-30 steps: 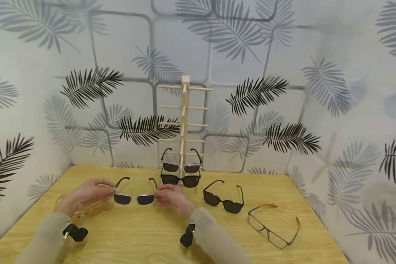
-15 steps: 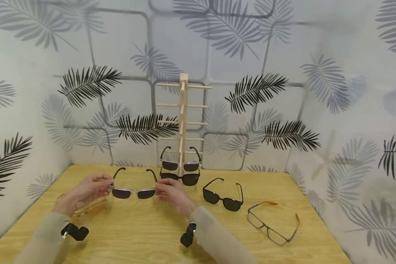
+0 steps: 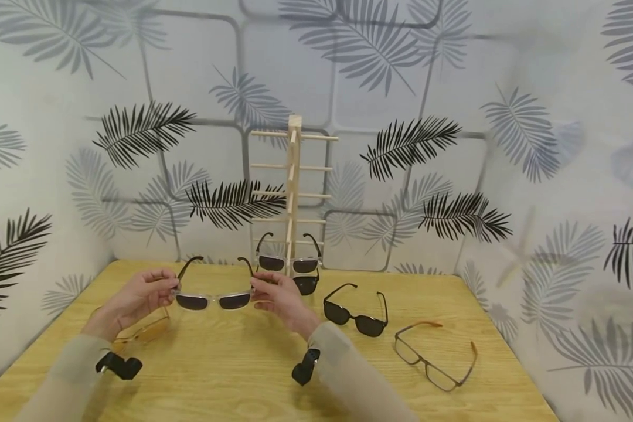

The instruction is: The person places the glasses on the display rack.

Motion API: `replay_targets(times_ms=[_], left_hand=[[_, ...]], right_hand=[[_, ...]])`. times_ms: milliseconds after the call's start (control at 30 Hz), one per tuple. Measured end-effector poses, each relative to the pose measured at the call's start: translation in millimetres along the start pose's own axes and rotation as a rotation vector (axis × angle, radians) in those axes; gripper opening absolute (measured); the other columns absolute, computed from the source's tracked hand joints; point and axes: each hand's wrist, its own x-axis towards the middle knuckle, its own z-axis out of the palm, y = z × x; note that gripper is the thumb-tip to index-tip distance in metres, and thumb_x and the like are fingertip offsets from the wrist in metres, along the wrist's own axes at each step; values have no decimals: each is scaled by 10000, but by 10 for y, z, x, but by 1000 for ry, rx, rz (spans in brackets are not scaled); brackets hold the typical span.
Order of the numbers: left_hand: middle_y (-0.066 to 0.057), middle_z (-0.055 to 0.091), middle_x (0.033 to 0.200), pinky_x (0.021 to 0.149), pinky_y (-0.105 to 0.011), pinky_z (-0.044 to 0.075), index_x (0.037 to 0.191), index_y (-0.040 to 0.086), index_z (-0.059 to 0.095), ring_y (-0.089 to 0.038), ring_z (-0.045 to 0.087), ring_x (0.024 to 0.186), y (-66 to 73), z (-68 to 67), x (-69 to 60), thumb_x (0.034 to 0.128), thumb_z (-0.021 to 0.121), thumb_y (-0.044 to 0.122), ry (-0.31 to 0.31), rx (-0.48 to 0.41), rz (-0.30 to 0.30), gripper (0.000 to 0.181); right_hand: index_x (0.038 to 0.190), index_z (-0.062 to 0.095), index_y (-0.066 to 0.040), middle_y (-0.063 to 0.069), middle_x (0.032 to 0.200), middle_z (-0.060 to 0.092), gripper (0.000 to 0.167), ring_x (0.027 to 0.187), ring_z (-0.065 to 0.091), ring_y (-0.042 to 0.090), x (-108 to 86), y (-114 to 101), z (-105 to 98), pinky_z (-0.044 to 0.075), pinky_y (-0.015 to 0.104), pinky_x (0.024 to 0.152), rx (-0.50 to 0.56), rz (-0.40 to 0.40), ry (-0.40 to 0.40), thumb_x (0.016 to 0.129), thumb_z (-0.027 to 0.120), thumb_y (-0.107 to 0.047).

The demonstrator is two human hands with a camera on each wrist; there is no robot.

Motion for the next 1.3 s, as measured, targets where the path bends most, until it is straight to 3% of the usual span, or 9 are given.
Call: replay_targets(times_ms=[133,333,600,767,1033,1300], left_hand=[[27,692,854,644,-192,557,913,141,655,-78,662,705,46,41,1,1013,499,19,10,5,8,221],[28,683,840,624,-179,545,884,147,664,-68,634,681,121,148,8,989,566,48,103,38,-9,174],[17,676,848,671,-202,575,872,138,682,-92,667,704,166,240,25,973,602,64,161,49,-19,149],[10,674,865,690,-207,578,882,130,685,-98,671,723,176,258,28,968,613,73,159,48,-17,126],[11,684,898,699,-212,576,875,129,689,-106,661,741,181,298,42,980,581,40,144,13,48,175],[3,691,919,741,-228,585,887,113,710,-115,673,808,221,410,54,965,607,43,179,20,63,147]], right_hand=[[1305,523,-30,-28,885,689,356,732,673,95,-19,-56,3,565,252,676,2,-12,-6,975,616,-127],[1284,540,-58,-21,855,713,339,736,682,95,-59,-117,-14,560,248,679,-7,-12,3,960,630,-104],[1351,489,8,-5,902,713,421,734,672,86,-89,-198,-45,564,252,687,21,-44,-19,959,622,-68],[1396,444,43,34,968,713,461,770,674,88,-127,-282,-38,569,236,737,30,-42,-30,967,592,-32],[1393,490,19,61,1044,701,446,897,692,118,-154,-412,-43,570,225,783,22,-36,-1,959,594,1],[1408,503,-11,114,1147,697,462,968,694,128,-215,-543,-66,570,218,813,40,16,30,956,589,23]])
